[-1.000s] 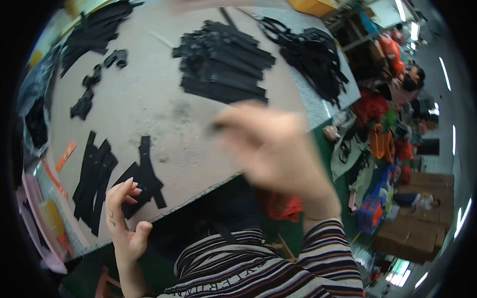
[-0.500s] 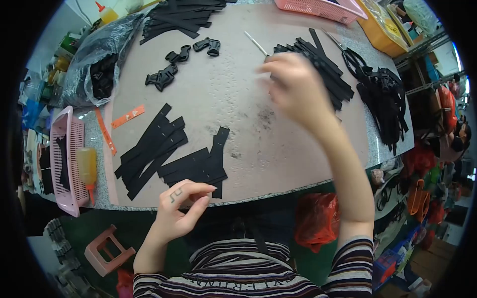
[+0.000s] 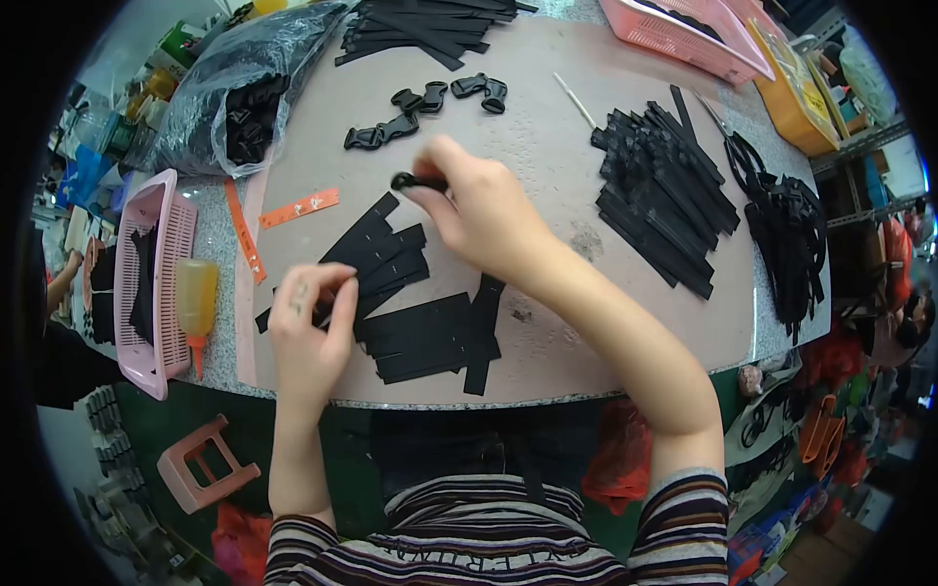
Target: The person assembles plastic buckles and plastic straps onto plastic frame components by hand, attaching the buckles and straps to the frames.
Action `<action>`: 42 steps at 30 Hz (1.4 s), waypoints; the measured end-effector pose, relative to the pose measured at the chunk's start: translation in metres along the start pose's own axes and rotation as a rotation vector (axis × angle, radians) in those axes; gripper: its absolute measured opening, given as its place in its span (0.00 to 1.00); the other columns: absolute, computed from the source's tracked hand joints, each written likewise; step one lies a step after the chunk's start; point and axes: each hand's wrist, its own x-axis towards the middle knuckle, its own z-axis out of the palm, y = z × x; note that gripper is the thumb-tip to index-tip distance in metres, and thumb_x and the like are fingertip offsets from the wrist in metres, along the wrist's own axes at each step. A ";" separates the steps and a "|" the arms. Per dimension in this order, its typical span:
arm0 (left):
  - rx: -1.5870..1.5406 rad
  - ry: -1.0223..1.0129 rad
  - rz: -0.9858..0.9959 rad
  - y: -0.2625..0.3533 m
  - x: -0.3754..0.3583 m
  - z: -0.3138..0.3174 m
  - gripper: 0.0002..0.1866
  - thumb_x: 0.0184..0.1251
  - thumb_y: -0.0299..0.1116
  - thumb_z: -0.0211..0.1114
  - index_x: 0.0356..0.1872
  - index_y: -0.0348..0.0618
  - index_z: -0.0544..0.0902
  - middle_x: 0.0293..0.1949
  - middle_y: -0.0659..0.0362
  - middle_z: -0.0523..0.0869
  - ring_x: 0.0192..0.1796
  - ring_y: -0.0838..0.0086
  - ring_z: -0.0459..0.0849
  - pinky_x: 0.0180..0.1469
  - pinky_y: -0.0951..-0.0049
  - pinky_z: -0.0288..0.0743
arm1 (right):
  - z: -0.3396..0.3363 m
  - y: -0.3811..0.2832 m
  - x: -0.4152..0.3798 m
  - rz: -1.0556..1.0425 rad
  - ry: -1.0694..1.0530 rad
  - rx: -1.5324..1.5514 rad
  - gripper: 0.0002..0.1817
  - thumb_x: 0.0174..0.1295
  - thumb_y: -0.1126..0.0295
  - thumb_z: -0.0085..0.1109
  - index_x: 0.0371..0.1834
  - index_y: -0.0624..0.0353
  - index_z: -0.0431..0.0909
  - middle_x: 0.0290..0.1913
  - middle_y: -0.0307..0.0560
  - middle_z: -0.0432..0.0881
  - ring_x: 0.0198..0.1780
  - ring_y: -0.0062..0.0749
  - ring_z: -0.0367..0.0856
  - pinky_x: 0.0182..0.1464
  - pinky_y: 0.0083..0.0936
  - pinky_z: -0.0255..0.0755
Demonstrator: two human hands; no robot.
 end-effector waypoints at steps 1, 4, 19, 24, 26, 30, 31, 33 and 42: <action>0.131 0.026 0.060 -0.007 0.009 0.003 0.06 0.63 0.26 0.70 0.39 0.38 0.83 0.34 0.57 0.81 0.36 0.68 0.81 0.38 0.69 0.74 | -0.005 -0.008 -0.013 0.128 -0.039 0.186 0.08 0.66 0.74 0.63 0.43 0.63 0.75 0.36 0.44 0.83 0.37 0.32 0.83 0.43 0.29 0.77; 0.176 -0.087 -0.007 -0.008 0.018 0.010 0.11 0.61 0.29 0.72 0.39 0.37 0.80 0.34 0.56 0.79 0.41 0.63 0.80 0.45 0.64 0.74 | -0.015 -0.020 -0.046 0.377 -0.139 0.573 0.08 0.71 0.73 0.61 0.46 0.64 0.73 0.37 0.45 0.84 0.35 0.24 0.82 0.38 0.24 0.76; -0.509 -0.755 -0.080 -0.027 0.047 -0.043 0.12 0.52 0.28 0.75 0.30 0.41 0.77 0.62 0.44 0.81 0.67 0.61 0.76 0.71 0.59 0.62 | -0.022 -0.030 -0.070 0.563 -0.183 0.821 0.16 0.72 0.71 0.61 0.58 0.70 0.77 0.40 0.46 0.87 0.37 0.18 0.82 0.42 0.19 0.78; -0.677 -0.322 -0.361 0.032 0.026 -0.028 0.04 0.69 0.21 0.67 0.42 0.34 0.83 0.30 0.57 0.89 0.26 0.80 0.83 0.29 0.82 0.73 | -0.029 -0.040 -0.080 0.538 -0.146 0.696 0.14 0.71 0.73 0.62 0.55 0.71 0.78 0.40 0.46 0.87 0.38 0.21 0.85 0.42 0.19 0.81; -0.410 -0.209 -0.136 0.044 0.015 -0.016 0.08 0.65 0.21 0.68 0.44 0.34 0.86 0.29 0.56 0.89 0.25 0.78 0.83 0.27 0.80 0.73 | -0.025 -0.043 -0.084 0.509 -0.089 0.666 0.13 0.70 0.73 0.63 0.52 0.71 0.79 0.38 0.46 0.88 0.37 0.22 0.87 0.40 0.20 0.81; -0.144 -0.082 0.056 0.056 0.008 0.001 0.07 0.61 0.22 0.70 0.40 0.36 0.88 0.26 0.56 0.87 0.21 0.76 0.82 0.23 0.77 0.71 | -0.019 -0.047 -0.088 0.378 0.001 0.531 0.10 0.67 0.72 0.67 0.45 0.69 0.82 0.34 0.48 0.89 0.33 0.23 0.88 0.34 0.22 0.80; -0.127 -0.071 0.064 0.057 0.007 0.002 0.07 0.61 0.22 0.70 0.40 0.36 0.87 0.25 0.56 0.86 0.21 0.76 0.81 0.22 0.76 0.71 | -0.020 -0.048 -0.088 0.357 0.006 0.485 0.10 0.66 0.72 0.67 0.45 0.69 0.82 0.33 0.49 0.89 0.32 0.24 0.89 0.34 0.23 0.80; -0.066 -0.080 0.119 0.057 0.005 0.003 0.07 0.60 0.23 0.70 0.39 0.38 0.87 0.22 0.58 0.82 0.18 0.73 0.78 0.22 0.73 0.71 | -0.019 -0.050 -0.088 0.218 0.053 0.279 0.10 0.65 0.72 0.68 0.43 0.67 0.82 0.32 0.50 0.88 0.31 0.30 0.89 0.33 0.25 0.80; 0.037 -0.150 0.162 0.065 0.002 0.001 0.08 0.62 0.22 0.68 0.41 0.34 0.88 0.25 0.52 0.86 0.22 0.71 0.84 0.26 0.74 0.73 | -0.012 -0.059 -0.095 -0.072 0.129 -0.039 0.10 0.61 0.73 0.70 0.41 0.63 0.80 0.29 0.52 0.85 0.28 0.41 0.87 0.30 0.31 0.79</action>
